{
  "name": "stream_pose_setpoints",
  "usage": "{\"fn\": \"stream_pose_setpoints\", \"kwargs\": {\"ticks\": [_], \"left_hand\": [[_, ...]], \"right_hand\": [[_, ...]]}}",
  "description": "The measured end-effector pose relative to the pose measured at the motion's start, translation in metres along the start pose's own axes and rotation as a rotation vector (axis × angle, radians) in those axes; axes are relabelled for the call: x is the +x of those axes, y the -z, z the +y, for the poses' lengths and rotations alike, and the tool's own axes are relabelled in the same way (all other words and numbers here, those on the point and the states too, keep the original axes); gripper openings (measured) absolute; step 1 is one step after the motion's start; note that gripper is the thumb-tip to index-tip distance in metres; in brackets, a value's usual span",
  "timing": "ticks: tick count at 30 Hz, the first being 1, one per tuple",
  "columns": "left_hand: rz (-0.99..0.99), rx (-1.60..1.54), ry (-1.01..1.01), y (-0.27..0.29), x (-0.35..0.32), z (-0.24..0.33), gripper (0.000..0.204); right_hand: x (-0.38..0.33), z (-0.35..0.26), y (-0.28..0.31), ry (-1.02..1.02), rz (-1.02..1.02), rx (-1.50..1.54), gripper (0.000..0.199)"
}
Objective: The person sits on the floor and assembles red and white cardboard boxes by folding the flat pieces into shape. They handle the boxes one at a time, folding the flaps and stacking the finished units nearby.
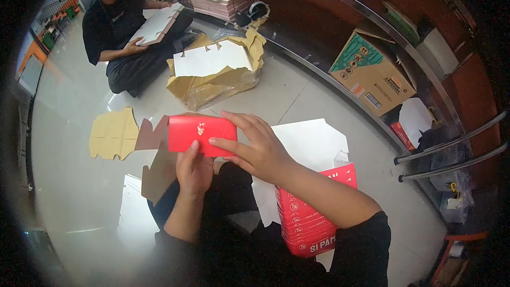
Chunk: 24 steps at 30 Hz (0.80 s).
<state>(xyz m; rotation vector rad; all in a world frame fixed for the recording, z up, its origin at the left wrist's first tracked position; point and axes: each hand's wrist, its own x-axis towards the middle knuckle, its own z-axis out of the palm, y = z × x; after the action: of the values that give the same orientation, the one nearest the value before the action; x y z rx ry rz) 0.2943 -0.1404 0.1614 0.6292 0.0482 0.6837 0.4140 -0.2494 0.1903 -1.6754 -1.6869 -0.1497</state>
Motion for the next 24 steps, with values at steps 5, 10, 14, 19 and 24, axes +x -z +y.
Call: {"fn": "stream_pose_setpoints", "kwargs": {"ticks": [5, 10, 14, 19, 24], "left_hand": [[-0.018, 0.181, -0.034, 0.002, 0.004, 0.012, 0.032], [0.016, 0.245, -0.031, 0.007, 0.004, 0.011, 0.03], [0.029, 0.223, -0.085, 0.004, 0.005, 0.008, 0.03], [0.049, 0.189, -0.014, 0.0, 0.004, -0.001, 0.03], [0.067, 0.144, 0.041, 0.006, 0.004, -0.011, 0.031]], "right_hand": [[-0.003, 0.005, 0.003, 0.105, 0.03, 0.101, 0.031], [-0.007, 0.009, 0.005, 0.083, 0.012, 0.166, 0.028], [-0.003, 0.0, 0.003, 0.041, 0.016, 0.116, 0.033], [-0.001, -0.005, 0.006, 0.019, 0.06, 0.038, 0.037], [-0.004, -0.001, 0.005, -0.053, 0.046, 0.055, 0.037]]}}
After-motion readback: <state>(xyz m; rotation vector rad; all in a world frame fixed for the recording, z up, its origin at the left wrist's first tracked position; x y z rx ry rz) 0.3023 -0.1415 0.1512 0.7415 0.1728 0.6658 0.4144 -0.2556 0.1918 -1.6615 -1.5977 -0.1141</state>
